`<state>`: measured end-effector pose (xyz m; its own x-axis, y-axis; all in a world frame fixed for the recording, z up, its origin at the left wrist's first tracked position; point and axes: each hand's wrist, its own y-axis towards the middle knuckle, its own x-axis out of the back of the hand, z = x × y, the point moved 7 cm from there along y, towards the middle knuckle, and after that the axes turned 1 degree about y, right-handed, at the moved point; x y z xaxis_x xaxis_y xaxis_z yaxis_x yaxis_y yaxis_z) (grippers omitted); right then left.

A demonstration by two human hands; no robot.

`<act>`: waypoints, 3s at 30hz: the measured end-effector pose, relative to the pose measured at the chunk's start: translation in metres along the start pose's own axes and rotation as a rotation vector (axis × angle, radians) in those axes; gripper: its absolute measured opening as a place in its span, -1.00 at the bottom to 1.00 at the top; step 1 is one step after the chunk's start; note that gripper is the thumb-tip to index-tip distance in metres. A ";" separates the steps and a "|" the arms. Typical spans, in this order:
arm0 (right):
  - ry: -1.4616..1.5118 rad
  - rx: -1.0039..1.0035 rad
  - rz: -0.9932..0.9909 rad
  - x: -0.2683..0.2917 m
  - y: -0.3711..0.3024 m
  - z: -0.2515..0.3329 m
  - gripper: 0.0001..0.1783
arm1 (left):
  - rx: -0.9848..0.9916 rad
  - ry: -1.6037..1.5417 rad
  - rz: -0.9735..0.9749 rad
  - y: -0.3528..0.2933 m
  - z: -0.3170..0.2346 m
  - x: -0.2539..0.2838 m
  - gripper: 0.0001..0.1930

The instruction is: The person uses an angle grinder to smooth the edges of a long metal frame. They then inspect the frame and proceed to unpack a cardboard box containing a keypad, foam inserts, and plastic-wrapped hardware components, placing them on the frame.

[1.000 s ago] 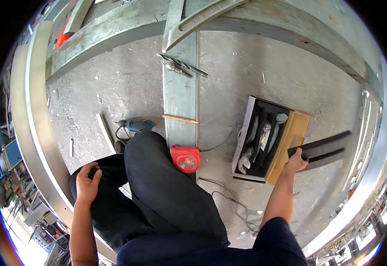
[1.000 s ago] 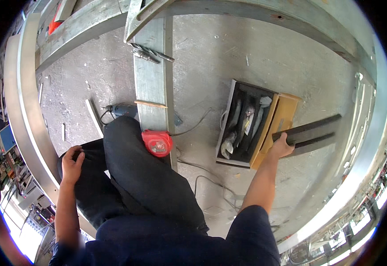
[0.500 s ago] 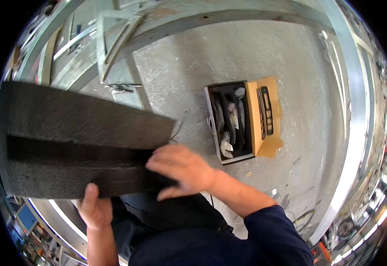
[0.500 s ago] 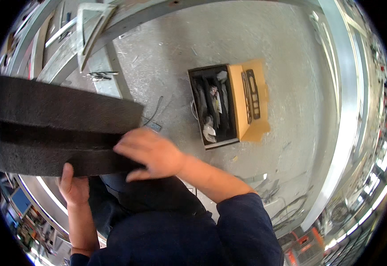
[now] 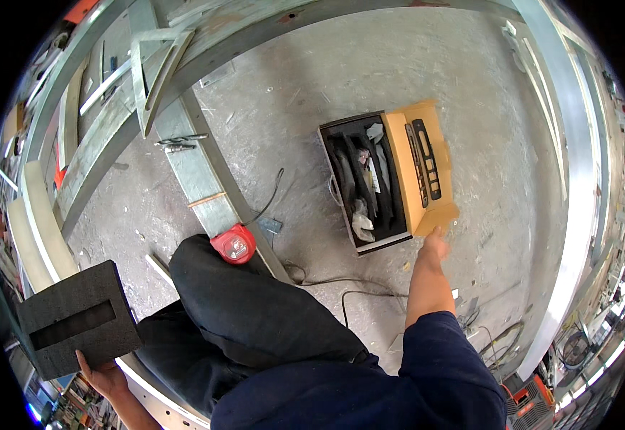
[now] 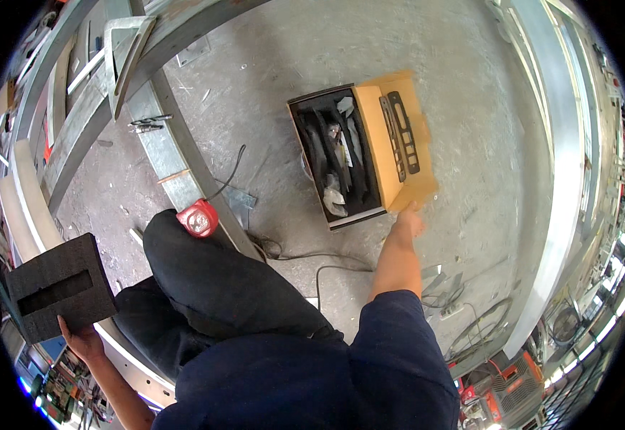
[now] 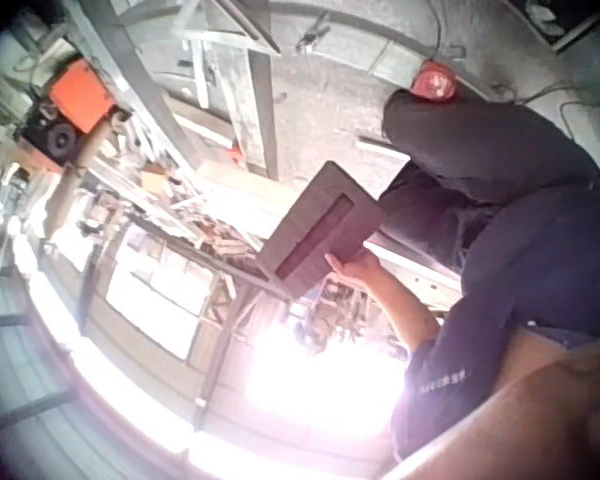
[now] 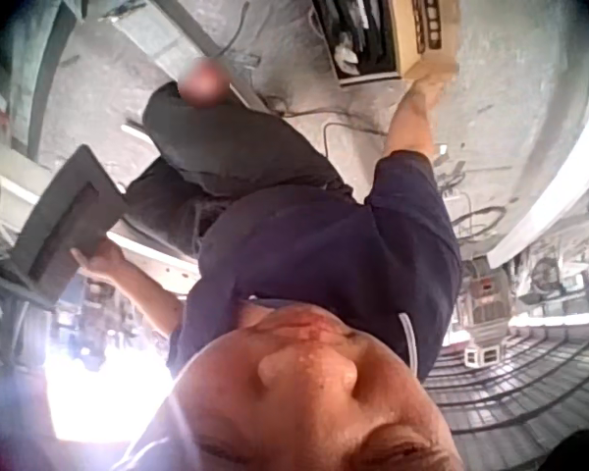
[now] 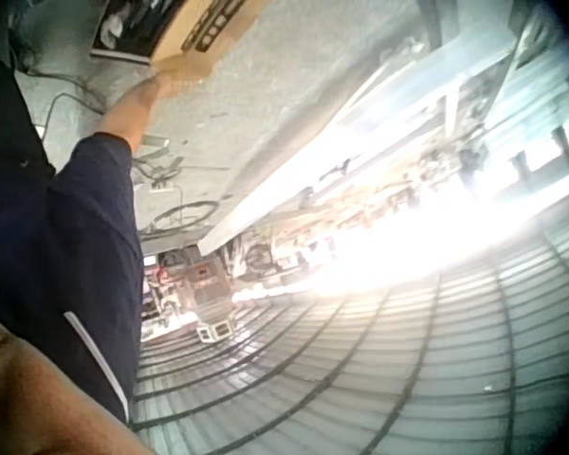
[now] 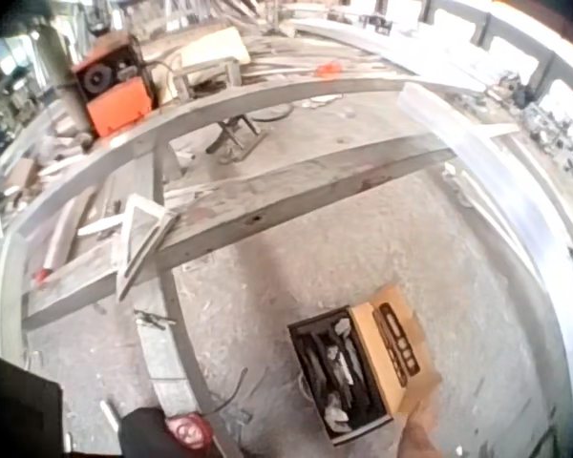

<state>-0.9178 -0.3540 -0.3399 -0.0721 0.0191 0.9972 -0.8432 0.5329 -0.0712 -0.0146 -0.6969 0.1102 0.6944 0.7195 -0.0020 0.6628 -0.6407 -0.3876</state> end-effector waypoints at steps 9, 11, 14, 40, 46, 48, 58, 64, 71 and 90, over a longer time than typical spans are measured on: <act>0.958 -0.329 0.839 -0.016 -0.021 0.011 -0.67 | 0.030 -0.017 -0.022 -0.008 0.001 0.016 -0.49; 1.038 -0.281 0.867 0.001 -0.019 -0.009 -0.69 | 0.032 -0.041 0.019 -0.007 0.003 0.011 -0.49; 1.107 -0.184 1.035 0.025 -0.031 -0.041 -0.69 | 0.024 -0.077 0.055 -0.014 0.011 0.001 -0.48; 0.540 -0.090 1.272 0.000 -0.122 -0.050 -0.11 | 0.081 -0.019 -0.010 -0.045 0.049 0.006 -0.30; 0.679 -0.267 1.326 -0.051 -0.180 -0.019 -0.52 | 0.070 -0.053 0.017 -0.038 0.028 0.030 -0.34; 0.686 -0.287 1.389 -0.060 -0.178 -0.022 -0.64 | 0.060 -0.071 0.068 -0.029 0.019 0.054 -0.38; 0.790 -0.197 1.361 -0.017 -0.150 -0.023 -0.70 | 0.061 -0.085 0.044 -0.039 0.044 0.047 -0.37; 0.727 -0.110 1.386 0.057 -0.119 -0.034 -0.73 | 0.054 -0.171 0.091 -0.040 0.048 0.034 -0.41; 0.772 0.164 1.494 0.200 -0.082 -0.030 -0.65 | -0.007 -0.318 0.134 -0.028 0.049 0.025 -0.46; 0.147 1.380 2.003 0.540 -0.482 0.117 -0.05 | -0.857 -0.678 -0.530 -0.261 -0.153 0.332 -0.59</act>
<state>-0.6123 -0.6996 0.2301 -0.9017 -0.3487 -0.2555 0.4289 -0.7957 -0.4278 0.0861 -0.3314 0.3518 0.1636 0.7759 -0.6093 0.9686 -0.0092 0.2484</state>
